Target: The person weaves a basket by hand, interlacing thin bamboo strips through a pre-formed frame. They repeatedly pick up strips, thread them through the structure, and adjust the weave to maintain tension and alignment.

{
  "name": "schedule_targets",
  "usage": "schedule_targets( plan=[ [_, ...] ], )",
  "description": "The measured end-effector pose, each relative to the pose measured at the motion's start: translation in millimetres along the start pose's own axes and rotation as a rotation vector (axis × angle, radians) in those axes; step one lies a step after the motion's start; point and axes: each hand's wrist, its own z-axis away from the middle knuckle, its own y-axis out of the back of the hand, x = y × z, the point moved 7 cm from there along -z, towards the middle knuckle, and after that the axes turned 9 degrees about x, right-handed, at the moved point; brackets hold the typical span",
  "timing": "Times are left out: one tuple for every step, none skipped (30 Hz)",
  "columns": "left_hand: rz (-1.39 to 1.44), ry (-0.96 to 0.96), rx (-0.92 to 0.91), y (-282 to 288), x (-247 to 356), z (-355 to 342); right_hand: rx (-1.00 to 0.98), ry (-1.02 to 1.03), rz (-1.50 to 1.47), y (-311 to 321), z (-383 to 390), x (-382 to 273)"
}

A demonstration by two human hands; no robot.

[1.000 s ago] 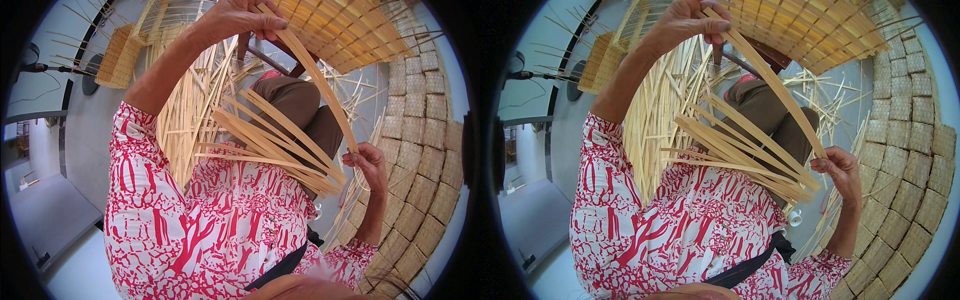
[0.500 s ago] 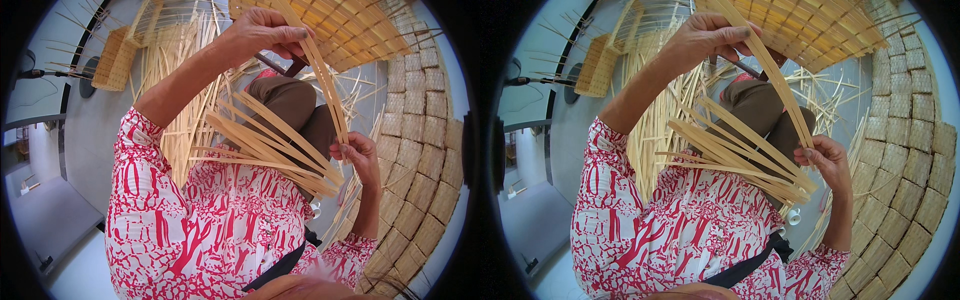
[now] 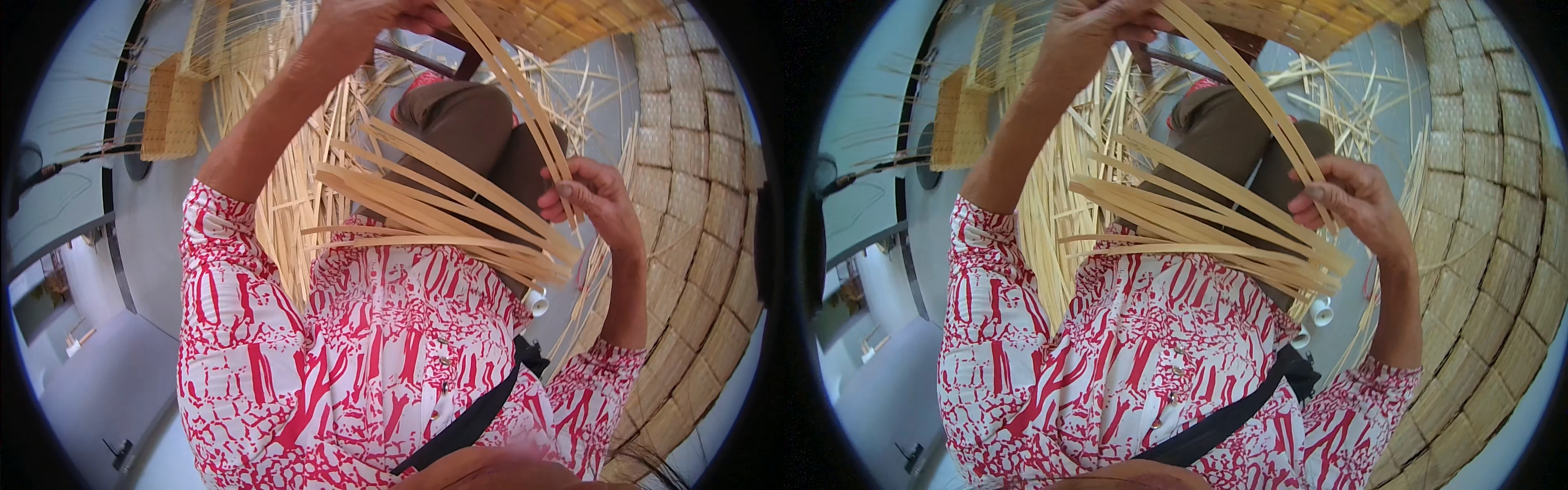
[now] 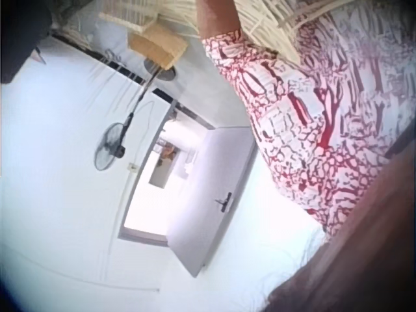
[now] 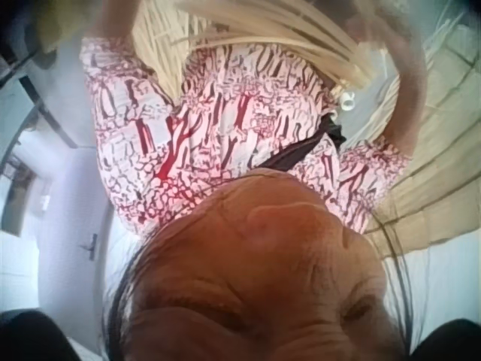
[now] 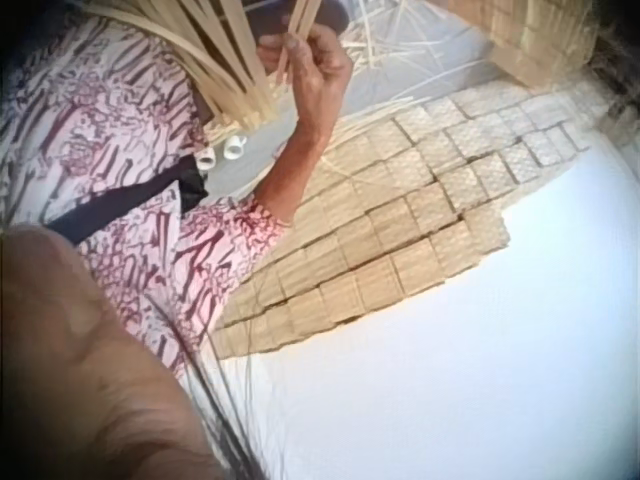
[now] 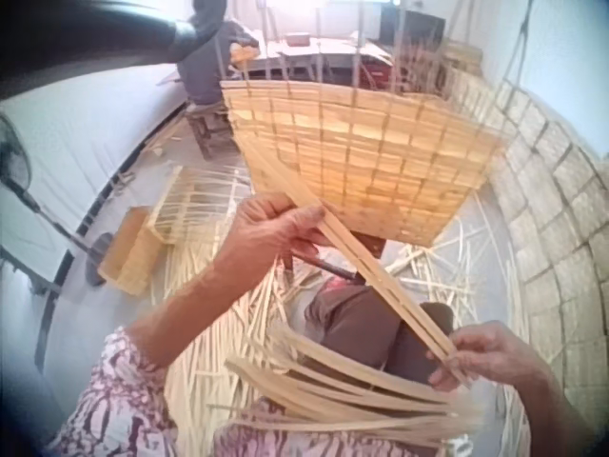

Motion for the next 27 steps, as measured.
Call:
schedule_targets(
  plan=[
    [0.039, 0.018, 0.006, 3, -3, -2, -0.024, 0.02, 0.036, 0, -1, -1],
    [0.08, 0.034, 0.011, 7, -6, -4, -0.019, 0.035, 0.013, 1, -3, -4],
    [0.072, 0.04, 0.008, 9, -8, -7, -0.013, 0.051, -0.01, 1, -4, -8],
    [0.066, 0.036, 0.023, 11, -7, -7, -0.011, 0.07, -0.032, 2, -5, -10],
    [0.059, 0.031, 0.038, 12, -5, -7, -0.04, 0.085, -0.053, 3, -6, -11],
    [0.052, 0.023, 0.055, 13, -3, -6, -0.017, 0.099, -0.055, 5, -4, -11],
    [0.057, 0.006, 0.069, 14, 0, -4, -0.002, 0.118, -0.056, 4, -5, -14],
    [0.05, 0.024, 0.058, 18, -3, -5, 0.009, 0.14, -0.055, 3, -5, -16],
    [0.043, 0.038, 0.051, 26, -7, -5, -0.015, 0.132, -0.05, 1, -4, -13],
    [0.038, 0.044, 0.056, 35, -9, -2, -0.047, 0.129, -0.036, -1, -4, -10],
    [-0.037, -0.018, 0.038, 38, 0, -1, -0.09, 0.157, -0.001, 0, -14, -18],
    [-0.114, -0.079, 0.03, 36, 5, 6, -0.04, 0.139, -0.004, 3, -9, -13],
    [-0.187, -0.144, 0.085, 39, 8, 11, -0.045, 0.169, 0.045, 8, -14, -9],
    [0.095, -0.039, 0.051, 32, -3, 16, 0.024, 0.135, 0.037, 9, -14, 0],
    [0.099, 0.009, 0.138, 21, -5, 18, 0.049, 0.162, 0.078, 11, -12, 1],
    [0.019, -0.035, 0.057, 13, -14, 11, 0.058, 0.189, 0.041, 16, -11, 7],
    [0.192, 0.018, -0.035, -9, -16, 13, 0.159, 0.106, -0.01, 22, 0, 16],
    [0.205, -0.003, -0.102, -14, -11, 14, 0.144, 0.152, -0.01, 21, -3, 22],
    [0.223, -0.006, -0.082, -11, 1, 20, 0.126, 0.194, 0.005, 19, -5, 13],
    [0.222, -0.035, -0.073, -9, 8, 26, 0.138, 0.223, 0.021, 17, -4, 8],
    [0.249, -0.048, -0.067, -6, 18, 27, 0.149, 0.259, 0.06, 17, -2, -4],
    [0.27, -0.029, -0.07, -6, 17, 31, 0.164, 0.27, 0.075, 15, 0, -5],
    [0.29, -0.038, -0.07, -4, 20, 32, 0.162, 0.292, 0.088, 13, 0, -10],
    [0.311, -0.044, -0.071, -1, 22, 32, 0.162, 0.312, 0.1, 12, 0, -16],
    [0.331, -0.031, -0.08, 1, 20, 27, 0.167, 0.314, 0.099, 11, -4, -19],
    [0.316, -0.043, -0.105, -1, 16, 28, 0.168, 0.31, 0.099, 11, -2, -16],
    [0.303, -0.054, -0.128, 0, 15, 27, 0.169, 0.303, 0.099, 10, -4, -15]
  ],
)
